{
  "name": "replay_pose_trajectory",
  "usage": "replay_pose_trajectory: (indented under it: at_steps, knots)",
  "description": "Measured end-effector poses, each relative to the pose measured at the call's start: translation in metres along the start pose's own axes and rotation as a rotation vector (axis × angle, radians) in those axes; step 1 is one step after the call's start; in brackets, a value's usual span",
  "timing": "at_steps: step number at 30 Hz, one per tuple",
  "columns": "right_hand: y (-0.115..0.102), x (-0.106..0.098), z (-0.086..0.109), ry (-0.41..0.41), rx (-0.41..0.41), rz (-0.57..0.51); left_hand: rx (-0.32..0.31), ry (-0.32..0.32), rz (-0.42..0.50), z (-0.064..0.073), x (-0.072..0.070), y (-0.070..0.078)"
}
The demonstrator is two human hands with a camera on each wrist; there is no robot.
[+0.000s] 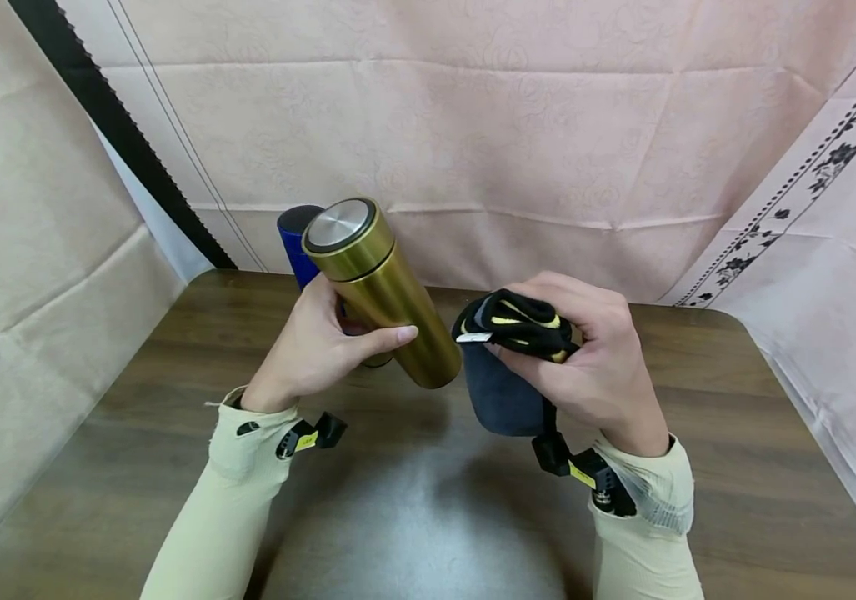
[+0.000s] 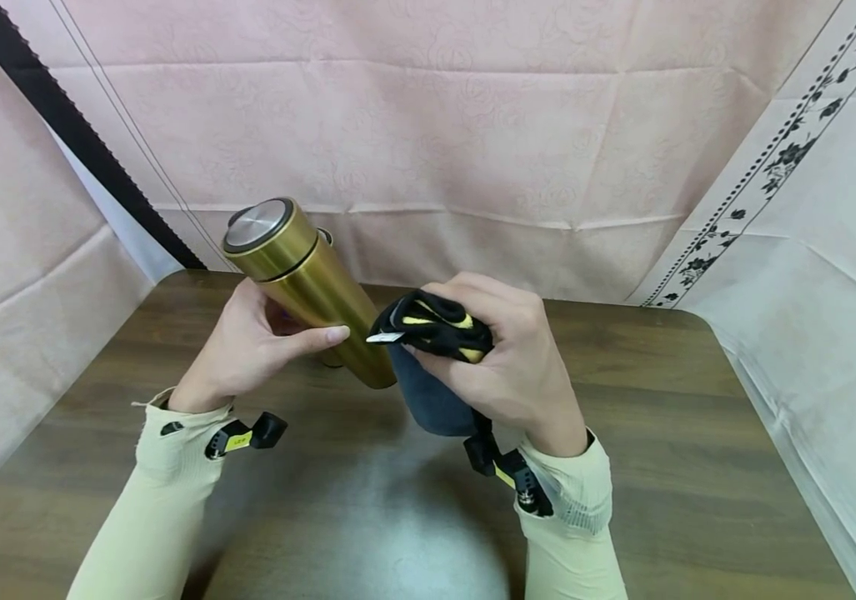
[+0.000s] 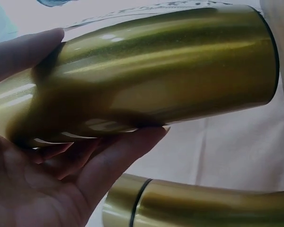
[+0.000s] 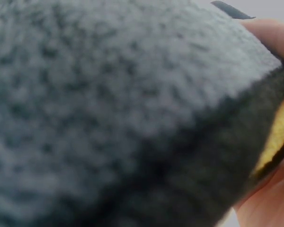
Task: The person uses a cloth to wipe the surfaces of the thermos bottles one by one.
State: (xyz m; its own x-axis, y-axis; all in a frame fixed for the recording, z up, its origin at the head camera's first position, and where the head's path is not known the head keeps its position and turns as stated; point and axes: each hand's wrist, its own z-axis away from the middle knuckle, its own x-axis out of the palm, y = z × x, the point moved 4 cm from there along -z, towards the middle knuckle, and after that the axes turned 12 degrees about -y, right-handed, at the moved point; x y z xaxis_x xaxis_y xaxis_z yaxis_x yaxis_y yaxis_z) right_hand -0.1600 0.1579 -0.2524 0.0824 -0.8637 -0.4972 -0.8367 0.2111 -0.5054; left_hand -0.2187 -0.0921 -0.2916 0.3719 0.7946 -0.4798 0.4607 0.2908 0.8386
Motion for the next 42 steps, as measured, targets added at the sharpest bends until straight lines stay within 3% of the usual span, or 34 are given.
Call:
replay_pose_trajectory:
  at_steps: [18, 24, 31, 42]
  knots:
    - [-0.001, -0.003, -0.001, 0.014, 0.017, 0.011, -0.050, -0.067, -0.008, -0.012, 0.023, -0.014]
    - [0.000, -0.001, -0.001, 0.004, 0.019, 0.010, -0.038, -0.074, -0.057, -0.015, 0.030, -0.015]
    - [0.001, -0.001, -0.001, 0.004, 0.025, 0.012, -0.067, -0.078, -0.117, -0.016, 0.034, -0.018]
    - [0.001, 0.004, -0.003, -0.017, -0.003, -0.042, -0.084, -0.126, -0.101, -0.017, 0.042, -0.023]
